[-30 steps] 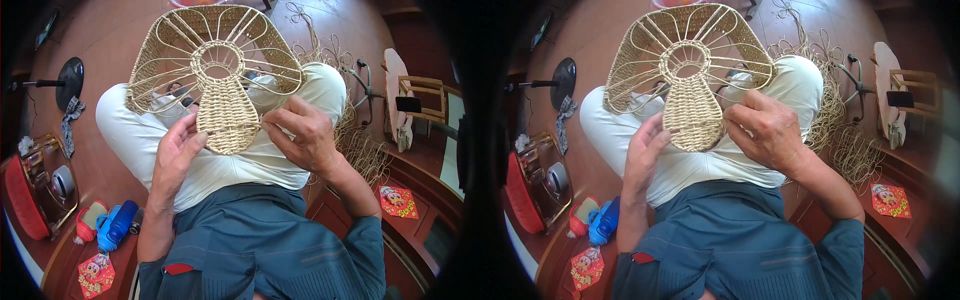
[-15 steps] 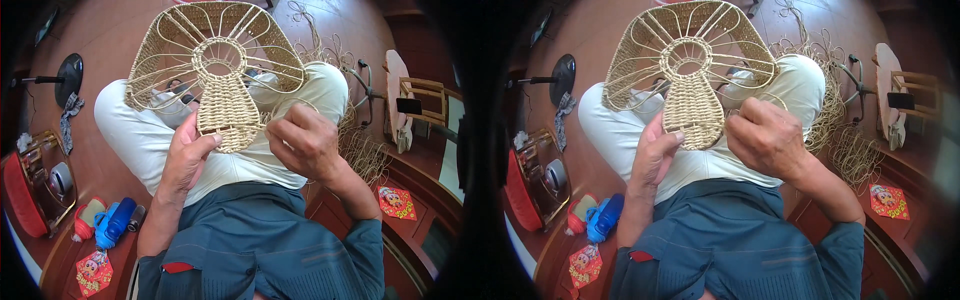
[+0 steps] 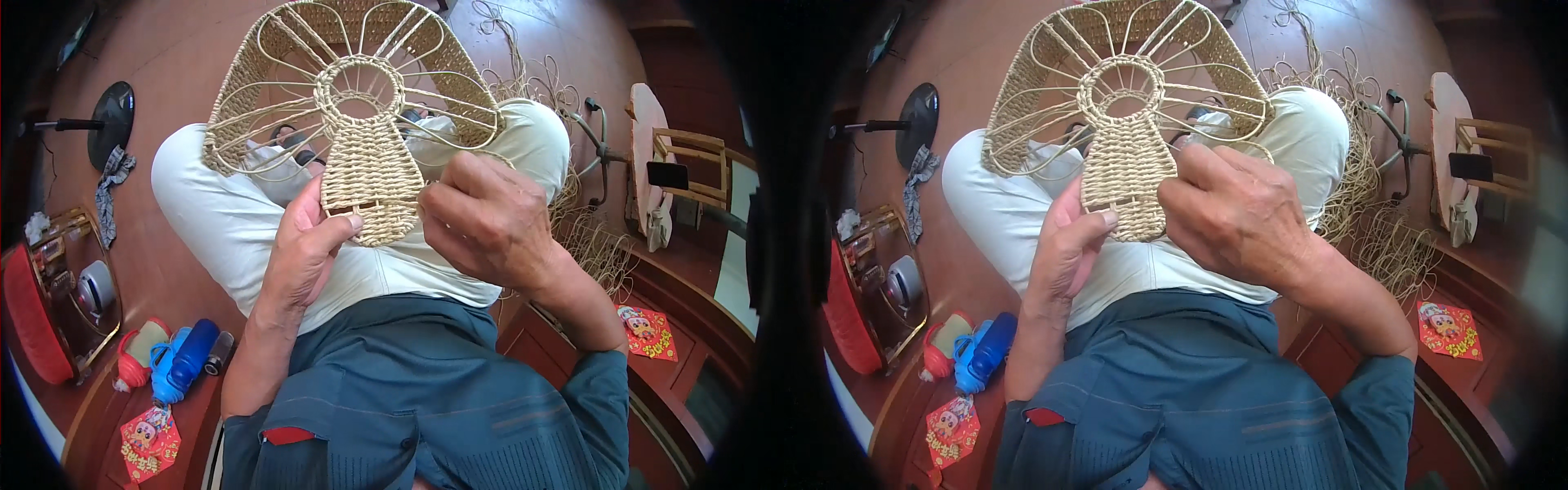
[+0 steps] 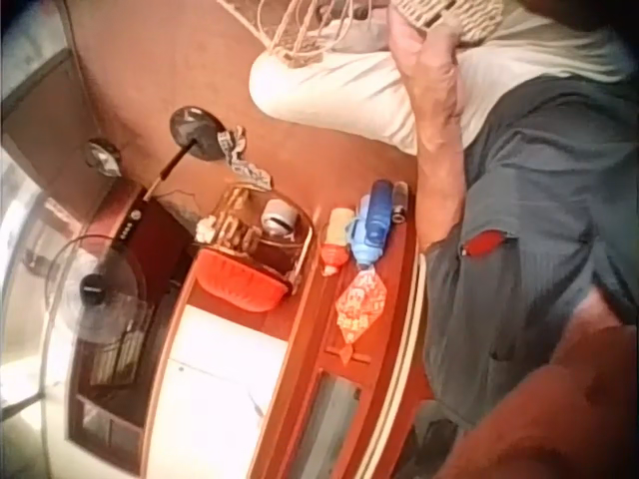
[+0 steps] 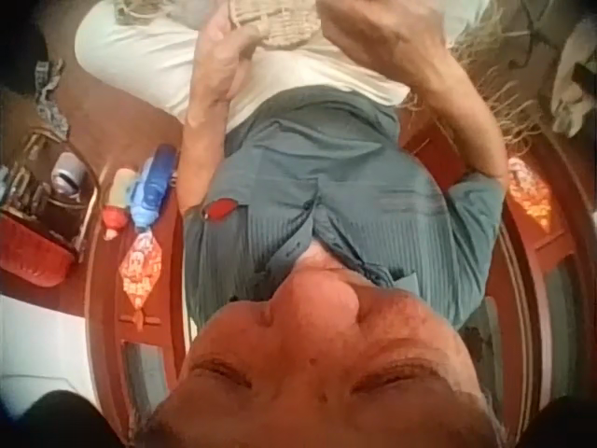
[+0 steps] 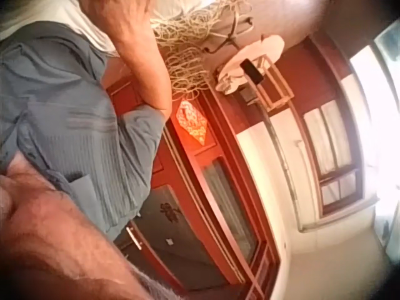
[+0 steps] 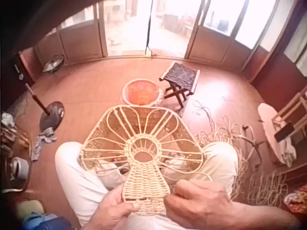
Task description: The recorder is weaving a decorative wicker or straw basket/object while sitting on the floor.
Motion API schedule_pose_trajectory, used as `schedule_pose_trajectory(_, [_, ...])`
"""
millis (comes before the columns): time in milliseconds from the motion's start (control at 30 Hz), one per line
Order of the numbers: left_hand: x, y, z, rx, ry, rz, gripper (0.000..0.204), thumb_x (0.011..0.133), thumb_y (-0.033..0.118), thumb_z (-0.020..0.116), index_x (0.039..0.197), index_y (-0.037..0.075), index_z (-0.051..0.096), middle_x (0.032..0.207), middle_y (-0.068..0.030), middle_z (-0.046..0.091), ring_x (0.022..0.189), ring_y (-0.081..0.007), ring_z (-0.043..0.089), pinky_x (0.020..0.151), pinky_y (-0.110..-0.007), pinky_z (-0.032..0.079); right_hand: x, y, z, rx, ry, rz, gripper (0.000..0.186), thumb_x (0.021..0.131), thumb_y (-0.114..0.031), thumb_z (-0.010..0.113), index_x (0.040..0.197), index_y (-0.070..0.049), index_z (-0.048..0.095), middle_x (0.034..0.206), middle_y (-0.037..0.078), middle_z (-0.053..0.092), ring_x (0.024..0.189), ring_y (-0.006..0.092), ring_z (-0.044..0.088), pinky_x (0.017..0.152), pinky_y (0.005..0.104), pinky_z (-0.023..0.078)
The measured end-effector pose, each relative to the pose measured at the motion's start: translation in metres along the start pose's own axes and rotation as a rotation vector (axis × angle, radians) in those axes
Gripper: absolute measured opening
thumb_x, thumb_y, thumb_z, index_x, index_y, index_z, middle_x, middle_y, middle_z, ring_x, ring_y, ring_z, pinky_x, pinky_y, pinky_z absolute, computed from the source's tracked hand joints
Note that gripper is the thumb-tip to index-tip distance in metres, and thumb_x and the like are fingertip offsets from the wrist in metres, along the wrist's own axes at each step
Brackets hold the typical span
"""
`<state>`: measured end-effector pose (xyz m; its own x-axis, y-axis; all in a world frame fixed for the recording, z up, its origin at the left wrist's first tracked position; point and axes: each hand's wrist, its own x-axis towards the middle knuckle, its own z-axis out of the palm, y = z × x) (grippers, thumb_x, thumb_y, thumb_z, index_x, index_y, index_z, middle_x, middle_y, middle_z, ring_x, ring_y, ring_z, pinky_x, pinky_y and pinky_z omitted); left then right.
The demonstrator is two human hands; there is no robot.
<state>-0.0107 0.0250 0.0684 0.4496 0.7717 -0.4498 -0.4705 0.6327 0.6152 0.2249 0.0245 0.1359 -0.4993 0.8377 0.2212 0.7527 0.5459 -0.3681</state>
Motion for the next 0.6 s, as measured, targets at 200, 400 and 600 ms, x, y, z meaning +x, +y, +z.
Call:
schedule_pose_trajectory(200, [0.001,-0.001,-0.003,-0.032,0.002,-0.017,0.057,0.092,-0.002,0.062,0.148,-0.007,0.048,0.137,-0.0134,0.066,0.127,-0.0192,0.064,0.115,-0.036,0.046,0.001,0.006,0.013,0.140,-0.046,0.189,0.008,0.083,-0.010,0.076,0.088,-0.008,0.070,0.081,0.009,0.057,0.072,0.0292,0.064,0.065,0.0418,0.051])
schedule_pose_trajectory(400, [-0.002,-0.002,-0.006,-0.085,0.033,-0.062,0.059,0.092,-0.002,0.066,0.148,-0.005,0.048,0.136,-0.0126,0.066,0.125,-0.0186,0.065,0.114,-0.035,0.048,-0.009,0.007,0.019,0.204,-0.042,0.274,0.009,0.086,-0.011,0.077,0.091,-0.007,0.071,0.084,0.010,0.060,0.074,0.0311,0.065,0.066,0.0424,0.052])
schedule_pose_trajectory(600, [-0.004,-0.005,-0.007,-0.108,0.065,-0.048,0.064,0.091,-0.005,0.069,0.151,-0.005,0.045,0.137,-0.0133,0.065,0.126,-0.0198,0.065,0.114,-0.036,0.049,-0.012,0.006,0.021,0.221,-0.045,0.318,0.007,0.087,-0.013,0.074,0.090,-0.007,0.070,0.086,0.011,0.060,0.077,0.0315,0.066,0.068,0.0443,0.053])
